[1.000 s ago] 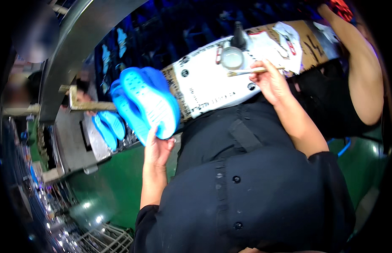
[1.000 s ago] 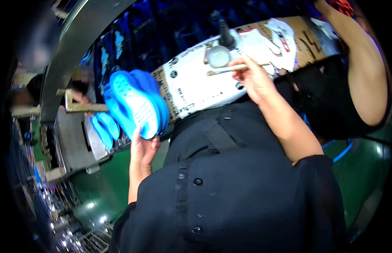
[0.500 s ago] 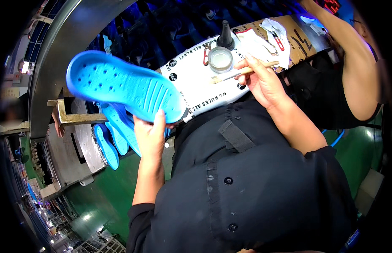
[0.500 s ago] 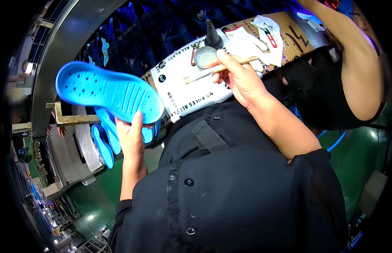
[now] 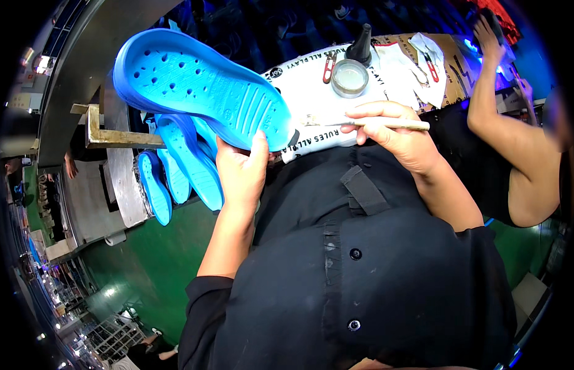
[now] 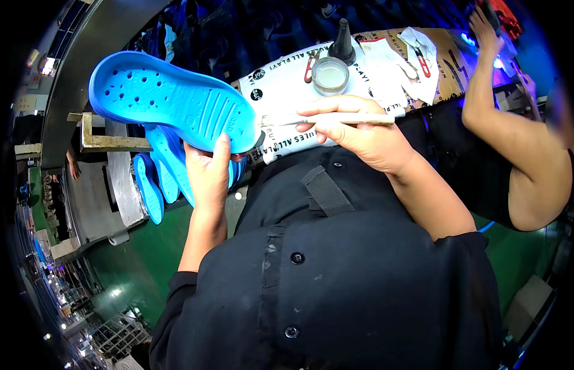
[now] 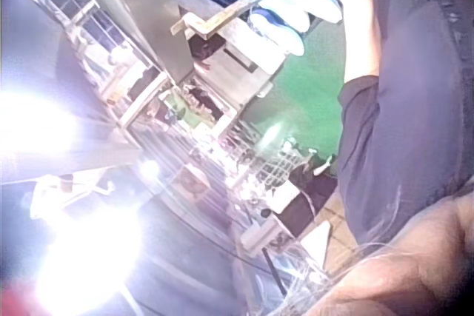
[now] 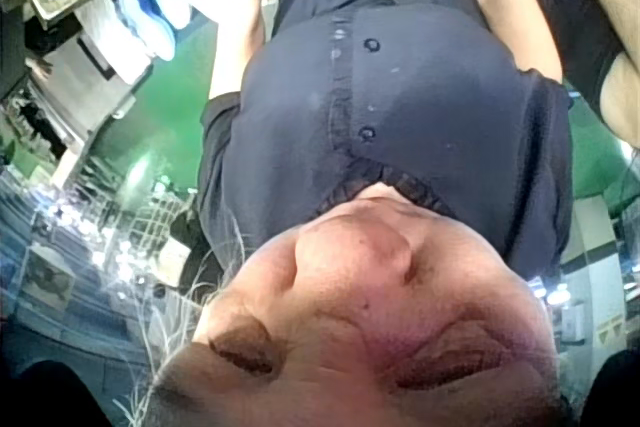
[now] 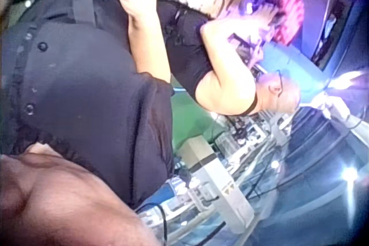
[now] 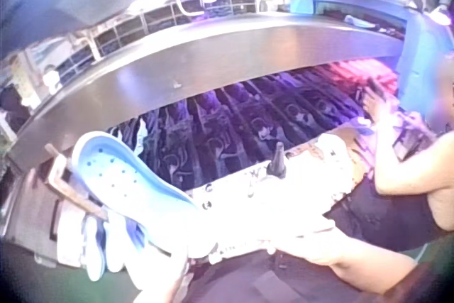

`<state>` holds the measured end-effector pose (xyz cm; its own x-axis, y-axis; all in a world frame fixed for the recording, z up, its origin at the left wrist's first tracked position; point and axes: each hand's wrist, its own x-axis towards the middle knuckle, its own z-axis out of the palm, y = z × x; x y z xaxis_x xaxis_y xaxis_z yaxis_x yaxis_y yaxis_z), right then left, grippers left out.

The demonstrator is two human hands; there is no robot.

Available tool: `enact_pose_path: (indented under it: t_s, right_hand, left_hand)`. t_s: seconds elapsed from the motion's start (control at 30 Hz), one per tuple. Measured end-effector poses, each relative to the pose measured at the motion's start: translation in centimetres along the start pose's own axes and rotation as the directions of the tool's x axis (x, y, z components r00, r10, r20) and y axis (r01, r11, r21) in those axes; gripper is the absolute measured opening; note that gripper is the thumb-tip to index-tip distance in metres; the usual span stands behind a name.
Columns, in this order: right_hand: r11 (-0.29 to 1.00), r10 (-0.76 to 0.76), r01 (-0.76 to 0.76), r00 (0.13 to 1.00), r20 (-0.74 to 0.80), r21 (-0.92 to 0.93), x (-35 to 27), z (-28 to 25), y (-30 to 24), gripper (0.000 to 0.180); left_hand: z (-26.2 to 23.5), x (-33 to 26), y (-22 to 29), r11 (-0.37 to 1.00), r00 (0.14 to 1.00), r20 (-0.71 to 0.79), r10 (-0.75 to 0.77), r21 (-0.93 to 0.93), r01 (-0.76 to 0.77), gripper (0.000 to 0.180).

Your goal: The person paints the soles of blue clog-style shoes using a small brush and a container of white paint. They repeatedly dip the brush into the paint and apply it to the textured bottom of the shoes, handling them one at a time and placing them on a nearby surface after finishing each one.

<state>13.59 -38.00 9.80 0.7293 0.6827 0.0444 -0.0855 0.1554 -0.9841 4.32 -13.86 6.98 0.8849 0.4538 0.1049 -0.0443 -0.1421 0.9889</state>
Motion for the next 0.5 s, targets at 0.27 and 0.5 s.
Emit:
enact_pose_path:
  t_s: [0.27, 0.5]
  right_hand:
    - [1.0, 0.021, -0.021, 1.0, 0.008, 0.004, 0.0, 0.5, -0.1, 0.029]
    - [0.993, -0.007, 0.014, 0.998, -0.06, 0.116, -0.4, 0.7, 0.8, 0.023]
  left_hand:
    - [-0.6, -0.8, -0.3, 0.999, 0.999, -0.023, -0.044, 0.019, 0.044, 0.038]
    - [-0.4, -1.3, -0.5, 0.998, 0.999, -0.001, -0.044, 0.043, 0.044, 0.045]
